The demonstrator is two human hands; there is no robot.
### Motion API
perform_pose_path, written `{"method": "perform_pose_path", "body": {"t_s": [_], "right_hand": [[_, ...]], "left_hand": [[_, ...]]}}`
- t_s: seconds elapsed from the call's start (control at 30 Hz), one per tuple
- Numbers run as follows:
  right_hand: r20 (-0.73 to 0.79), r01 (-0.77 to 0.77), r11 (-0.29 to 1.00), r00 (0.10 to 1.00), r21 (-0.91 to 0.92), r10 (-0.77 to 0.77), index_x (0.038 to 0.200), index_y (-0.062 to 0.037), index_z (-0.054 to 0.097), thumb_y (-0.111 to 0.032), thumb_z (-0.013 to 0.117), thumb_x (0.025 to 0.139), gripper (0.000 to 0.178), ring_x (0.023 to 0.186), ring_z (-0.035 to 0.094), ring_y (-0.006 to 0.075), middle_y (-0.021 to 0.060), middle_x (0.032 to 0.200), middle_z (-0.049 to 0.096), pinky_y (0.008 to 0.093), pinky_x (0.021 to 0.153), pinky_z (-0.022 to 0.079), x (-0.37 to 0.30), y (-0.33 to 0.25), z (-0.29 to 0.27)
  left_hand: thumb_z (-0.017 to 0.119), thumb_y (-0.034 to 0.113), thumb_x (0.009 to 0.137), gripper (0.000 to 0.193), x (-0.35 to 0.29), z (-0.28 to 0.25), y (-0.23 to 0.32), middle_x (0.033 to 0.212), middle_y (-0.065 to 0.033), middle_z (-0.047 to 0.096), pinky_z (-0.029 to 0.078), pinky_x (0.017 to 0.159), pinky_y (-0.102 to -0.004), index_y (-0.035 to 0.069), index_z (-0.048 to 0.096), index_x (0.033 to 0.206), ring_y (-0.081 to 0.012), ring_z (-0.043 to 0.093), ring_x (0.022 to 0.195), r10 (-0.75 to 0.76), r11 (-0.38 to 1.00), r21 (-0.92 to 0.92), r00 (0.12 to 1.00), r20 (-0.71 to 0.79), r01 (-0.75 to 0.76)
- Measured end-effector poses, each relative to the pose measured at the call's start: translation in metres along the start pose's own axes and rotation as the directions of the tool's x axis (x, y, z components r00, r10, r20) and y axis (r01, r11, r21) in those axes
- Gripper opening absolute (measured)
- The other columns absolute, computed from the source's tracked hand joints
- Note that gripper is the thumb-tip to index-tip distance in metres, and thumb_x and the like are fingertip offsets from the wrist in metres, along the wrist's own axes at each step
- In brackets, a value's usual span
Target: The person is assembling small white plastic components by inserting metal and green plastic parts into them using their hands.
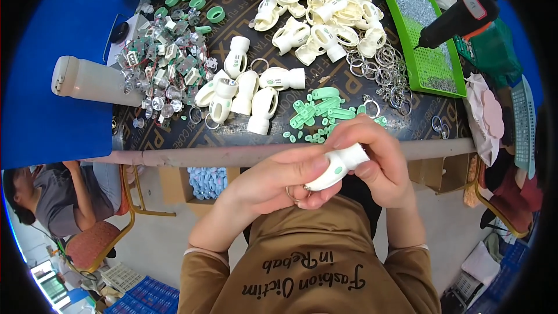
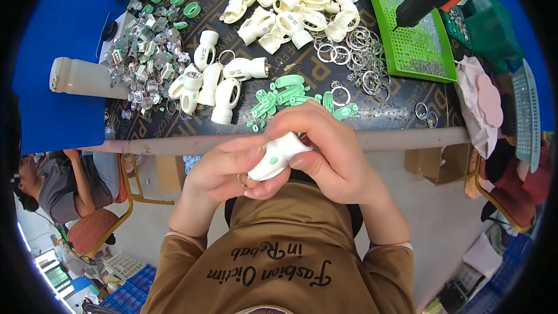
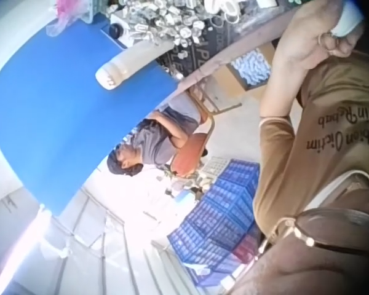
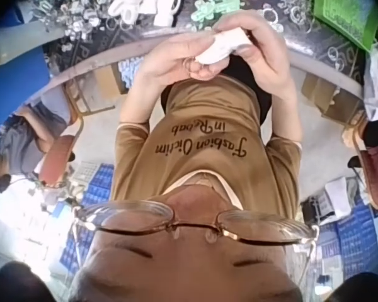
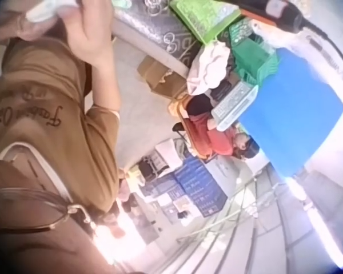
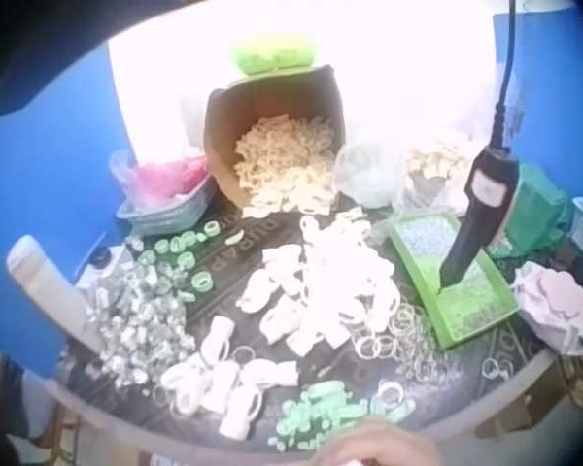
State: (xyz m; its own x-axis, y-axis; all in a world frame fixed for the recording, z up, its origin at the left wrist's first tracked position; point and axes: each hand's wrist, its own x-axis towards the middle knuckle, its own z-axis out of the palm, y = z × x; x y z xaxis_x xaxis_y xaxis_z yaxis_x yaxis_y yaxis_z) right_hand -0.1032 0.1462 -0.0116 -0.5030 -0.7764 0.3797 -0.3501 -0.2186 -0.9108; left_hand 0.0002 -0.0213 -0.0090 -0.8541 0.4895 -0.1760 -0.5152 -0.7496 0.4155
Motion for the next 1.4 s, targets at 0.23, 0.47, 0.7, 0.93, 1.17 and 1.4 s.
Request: {"method": "perform_pose_path", "body": {"t_s": [0.23,0.47,0.7,0.93,1.17,1.4], "right_hand": [[0.156,-0.01,0.976,0.987,0.216,-0.024,0.103,-0.004,0.052,-0.031,0.048,0.091,0.03,0.085,0.051,0.023,0.0085,0.096,0.055,0.032,0.075,0.041,0.002,-0.001,0.003],[-0.001,0.097,0.995,0.995,0.038,-0.097,0.093,-0.006,0.05,-0.029,0.043,0.092,0.024,0.078,0.049,0.0257,0.0099,0.089,0.053,0.0357,0.075,0.038,0.005,-0.004,0.02],[0.043,-0.103,0.993,0.994,0.052,0.101,0.097,-0.0034,0.056,-0.022,0.049,0.088,0.022,0.09,0.053,0.0274,0.0115,0.097,0.057,0.0351,0.082,0.04,0.002,0.002,0.006],[0.047,-0.068,0.991,0.996,-0.111,0.074,0.1,-0.0039,0.06,-0.023,0.057,0.081,0.027,0.077,0.051,0.0229,0.0081,0.094,0.061,0.0322,0.071,0.04,-0.006,-0.001,0.01],[0.149,-0.13,0.96,0.984,0.249,0.094,0.109,0.0009,0.054,-0.041,0.046,0.091,0.046,0.106,0.045,0.0261,0.0108,0.105,0.057,0.0379,0.09,0.035,-0.022,0.009,0.025],[0.12,-0.102,0.992,0.988,0.073,0.093,0.108,0.0001,0.053,-0.029,0.048,0.09,0.034,0.108,0.047,0.0288,0.0133,0.107,0.057,0.038,0.093,0.036,-0.021,0.009,0.029]], "left_hand": [[0.054,0.034,0.089,0.047,-0.006,0.006,0.001,0.08,-0.0046,0.048,0.028,0.052,-0.0182,-0.003,0.044,0.117,-0.0059,0.038,0.064,-0.029,0.992,0.126,0.999,0.029,0.025],[0.054,0.026,0.09,0.035,-0.009,0.019,0.004,0.08,0.0028,0.045,0.025,0.052,-0.0165,0.002,0.046,0.115,-0.0023,0.034,0.065,0.05,0.94,0.342,0.984,-0.173,0.012],[0.046,0.026,0.095,0.026,0.0,-0.004,-0.019,0.084,0.0014,0.05,0.032,0.054,-0.016,0.006,0.048,0.111,-0.002,0.04,0.063,0.189,0.881,0.459,0.975,-0.12,-0.114],[0.046,0.027,0.095,0.037,0.004,-0.008,-0.035,0.087,-0.0059,0.051,0.04,0.07,-0.0268,0.0,0.043,0.119,-0.0139,0.048,0.077,0.517,0.395,0.868,0.854,0.059,-0.299],[0.049,0.029,0.092,0.043,-0.004,-0.025,-0.047,0.084,-0.002,0.049,0.03,0.053,-0.015,0.002,0.04,0.124,-0.0027,0.039,0.065,0.097,0.995,-0.01,0.983,0.157,-0.096],[0.058,0.017,0.086,0.032,-0.016,-0.01,-0.037,0.098,-0.009,0.058,0.043,0.079,-0.0358,0.002,0.047,0.113,-0.0231,0.056,0.091,0.554,0.501,0.834,0.826,-0.102,-0.233]]}}
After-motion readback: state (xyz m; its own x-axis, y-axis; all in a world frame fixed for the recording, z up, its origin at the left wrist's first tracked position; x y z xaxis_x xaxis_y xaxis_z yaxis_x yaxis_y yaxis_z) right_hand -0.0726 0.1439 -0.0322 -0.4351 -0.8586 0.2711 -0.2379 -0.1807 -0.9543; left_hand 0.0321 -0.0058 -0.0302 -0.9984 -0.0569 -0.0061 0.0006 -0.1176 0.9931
